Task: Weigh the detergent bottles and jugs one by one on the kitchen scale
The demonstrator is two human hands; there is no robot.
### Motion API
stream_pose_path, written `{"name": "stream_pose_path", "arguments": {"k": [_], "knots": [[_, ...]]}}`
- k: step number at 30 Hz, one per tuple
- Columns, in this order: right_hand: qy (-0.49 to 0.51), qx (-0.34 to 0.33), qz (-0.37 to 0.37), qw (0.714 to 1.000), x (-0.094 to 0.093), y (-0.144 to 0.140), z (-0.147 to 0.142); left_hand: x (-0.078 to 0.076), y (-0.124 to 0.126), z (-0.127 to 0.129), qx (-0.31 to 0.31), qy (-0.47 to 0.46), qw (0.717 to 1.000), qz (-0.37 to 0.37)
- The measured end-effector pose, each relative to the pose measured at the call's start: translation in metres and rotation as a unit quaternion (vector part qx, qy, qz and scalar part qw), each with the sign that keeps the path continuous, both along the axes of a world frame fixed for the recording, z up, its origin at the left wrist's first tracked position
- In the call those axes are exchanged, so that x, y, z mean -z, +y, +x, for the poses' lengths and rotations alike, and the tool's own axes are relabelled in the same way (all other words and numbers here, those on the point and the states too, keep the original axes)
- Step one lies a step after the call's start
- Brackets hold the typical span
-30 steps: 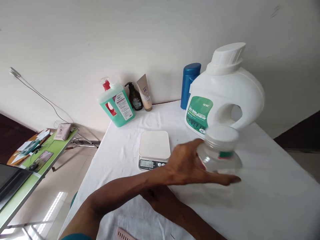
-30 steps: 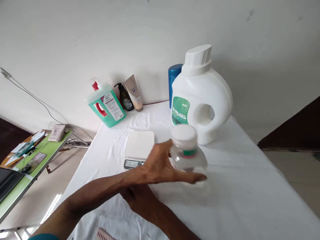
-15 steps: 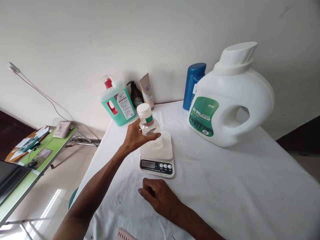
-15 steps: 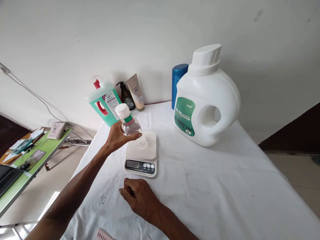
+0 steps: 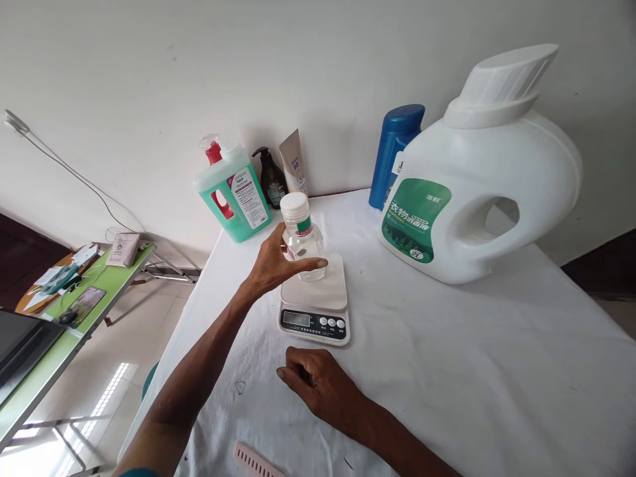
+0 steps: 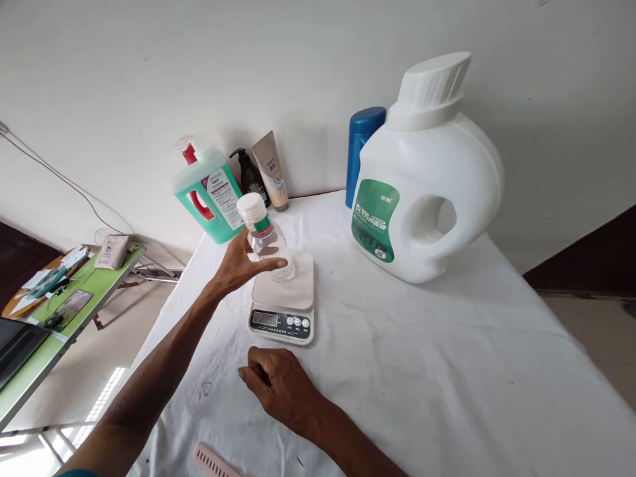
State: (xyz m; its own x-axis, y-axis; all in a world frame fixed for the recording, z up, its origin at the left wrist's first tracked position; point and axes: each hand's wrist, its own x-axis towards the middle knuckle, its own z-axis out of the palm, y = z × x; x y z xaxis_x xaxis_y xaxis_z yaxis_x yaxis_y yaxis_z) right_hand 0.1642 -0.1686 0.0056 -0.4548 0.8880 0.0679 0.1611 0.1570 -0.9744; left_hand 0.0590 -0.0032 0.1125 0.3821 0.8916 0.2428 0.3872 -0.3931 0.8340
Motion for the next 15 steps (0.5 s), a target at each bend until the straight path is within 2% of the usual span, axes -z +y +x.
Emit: {"name": "stream_pose_path", "arguments": {"k": [2,4,6,8,10,12,15], "knots": [[0.005,-0.003,-0.006,1.0,0.0,0.0,0.0,0.003,-0.002,-0.008,0.018,-0.034,0.999,-0.001],[0.008,-0.006,-0.005,1.0,-0.001,0.0,0.0,0.011,-0.001,-0.018,0.006,-0.089,0.996,-0.006],[0.012,-0.007,0.003,1.0,-0.001,0.001,0.0,0.028,0.001,-0.028,-0.06,-0.15,0.986,-0.031],[0.013,-0.005,0.011,1.0,-0.002,0.001,0.0,0.05,0.005,-0.036,-0.146,-0.194,0.968,-0.06],[0.008,-0.004,0.015,1.0,-0.002,0.001,0.0,0.071,0.009,-0.041,-0.201,-0.218,0.952,-0.077],[-0.001,-0.003,0.019,1.0,-0.002,0.001,0.0,0.087,0.012,-0.043,-0.216,-0.225,0.947,-0.08],[-0.008,-0.006,0.022,1.0,-0.001,0.0,0.0,0.096,0.014,-0.044,-0.208,-0.21,0.952,-0.075]]}}
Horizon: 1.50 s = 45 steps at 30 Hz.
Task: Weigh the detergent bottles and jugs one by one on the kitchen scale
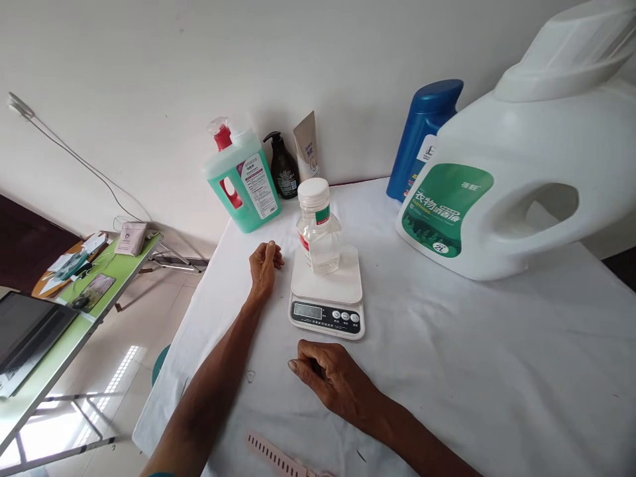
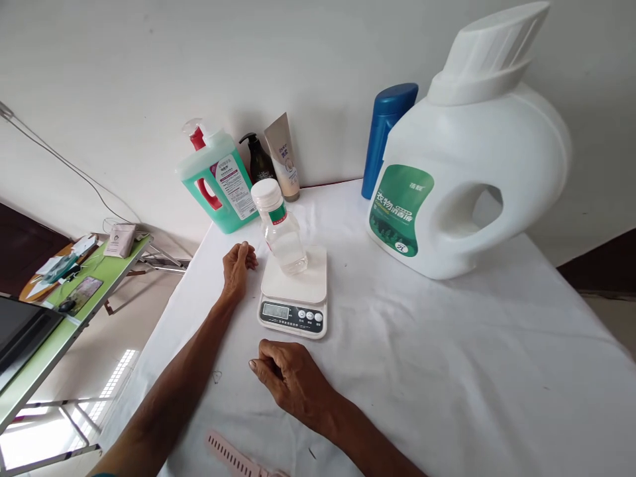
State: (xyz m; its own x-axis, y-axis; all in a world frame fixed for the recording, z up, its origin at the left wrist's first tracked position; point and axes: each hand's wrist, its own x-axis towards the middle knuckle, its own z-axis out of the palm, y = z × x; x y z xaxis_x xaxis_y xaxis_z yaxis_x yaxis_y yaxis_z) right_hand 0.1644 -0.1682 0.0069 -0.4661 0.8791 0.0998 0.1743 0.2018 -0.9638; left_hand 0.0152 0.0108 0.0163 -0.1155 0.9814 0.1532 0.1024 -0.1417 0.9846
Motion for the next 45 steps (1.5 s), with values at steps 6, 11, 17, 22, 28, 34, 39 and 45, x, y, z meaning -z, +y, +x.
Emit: {"name": "stream_pose_path", "arguments": {"k": [6,11,17,22,28,34,39,45], "knots": [[0.005,-0.007,-0.012,1.0,0.003,0.0,0.0,0.0,0.0,0.0,0.018,0.023,1.0,0.007],[0.002,-0.009,-0.009,1.0,0.002,0.0,0.0,0.002,0.0,-0.001,0.019,0.032,0.999,0.006],[0.006,-0.008,-0.013,1.0,0.001,0.0,0.0,0.001,-0.001,0.0,0.023,0.04,0.999,0.002],[0.016,-0.012,-0.023,1.0,0.002,-0.001,0.0,0.001,-0.001,0.0,0.022,0.048,0.999,0.001],[0.006,-0.004,-0.009,1.0,0.0,-0.001,0.0,0.002,0.0,0.0,0.024,0.044,0.999,0.004],[0.003,-0.008,-0.009,1.0,-0.002,-0.001,0.001,0.001,-0.003,0.002,0.027,0.045,0.999,0.003],[-0.002,-0.008,-0.026,1.0,0.0,-0.002,0.002,-0.011,-0.013,0.004,0.035,0.059,0.997,0.041],[-0.018,-0.005,-0.041,0.999,-0.001,-0.002,0.003,-0.041,-0.029,0.012,0.163,0.036,0.98,0.105]]}}
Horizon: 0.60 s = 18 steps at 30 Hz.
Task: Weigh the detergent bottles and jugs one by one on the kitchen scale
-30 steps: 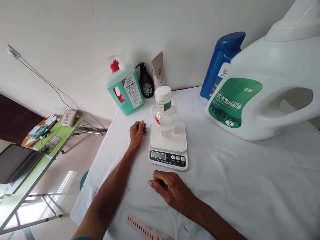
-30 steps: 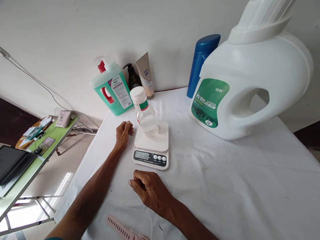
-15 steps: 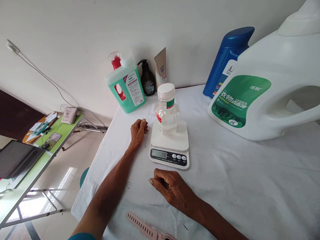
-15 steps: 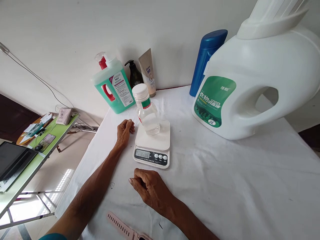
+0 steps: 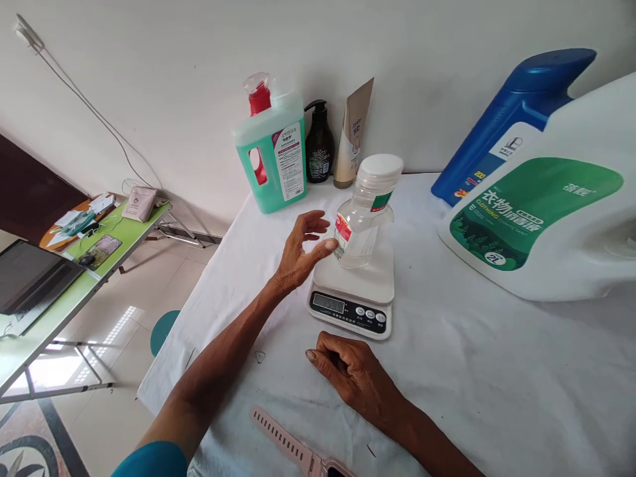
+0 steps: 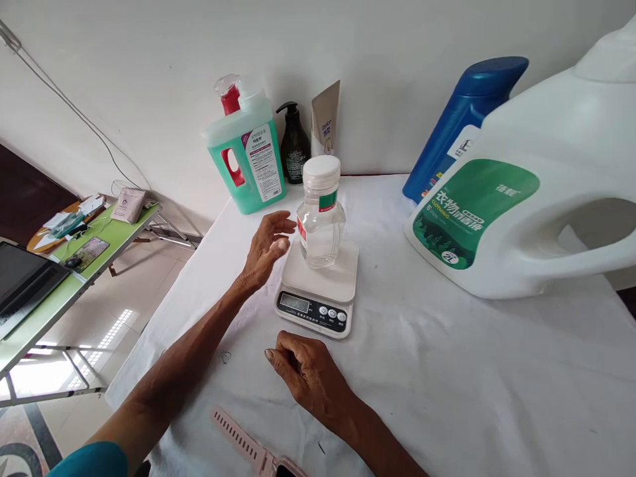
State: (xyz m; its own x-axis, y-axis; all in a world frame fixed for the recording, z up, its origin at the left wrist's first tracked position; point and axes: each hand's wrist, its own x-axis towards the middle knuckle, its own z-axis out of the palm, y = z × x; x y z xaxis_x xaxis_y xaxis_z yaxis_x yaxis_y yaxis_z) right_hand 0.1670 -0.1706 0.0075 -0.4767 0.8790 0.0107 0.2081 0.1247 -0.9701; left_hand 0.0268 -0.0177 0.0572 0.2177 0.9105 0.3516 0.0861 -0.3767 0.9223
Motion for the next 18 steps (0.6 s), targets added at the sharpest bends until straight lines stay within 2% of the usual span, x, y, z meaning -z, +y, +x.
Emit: {"name": "stream_pose_path", "arguments": {"k": [4,8,18], "knots": [[-0.01,0.007,0.003,1.0,-0.003,-0.001,0.0,-0.011,-0.006,0.008,0.077,0.02,0.997,-0.021],[-0.019,0.005,0.003,1.0,-0.003,-0.002,0.001,-0.011,-0.003,0.014,0.113,0.079,0.99,-0.027],[-0.033,0.009,0.038,0.999,0.005,-0.005,0.002,-0.001,0.015,0.029,0.035,0.216,0.975,-0.043]]}}
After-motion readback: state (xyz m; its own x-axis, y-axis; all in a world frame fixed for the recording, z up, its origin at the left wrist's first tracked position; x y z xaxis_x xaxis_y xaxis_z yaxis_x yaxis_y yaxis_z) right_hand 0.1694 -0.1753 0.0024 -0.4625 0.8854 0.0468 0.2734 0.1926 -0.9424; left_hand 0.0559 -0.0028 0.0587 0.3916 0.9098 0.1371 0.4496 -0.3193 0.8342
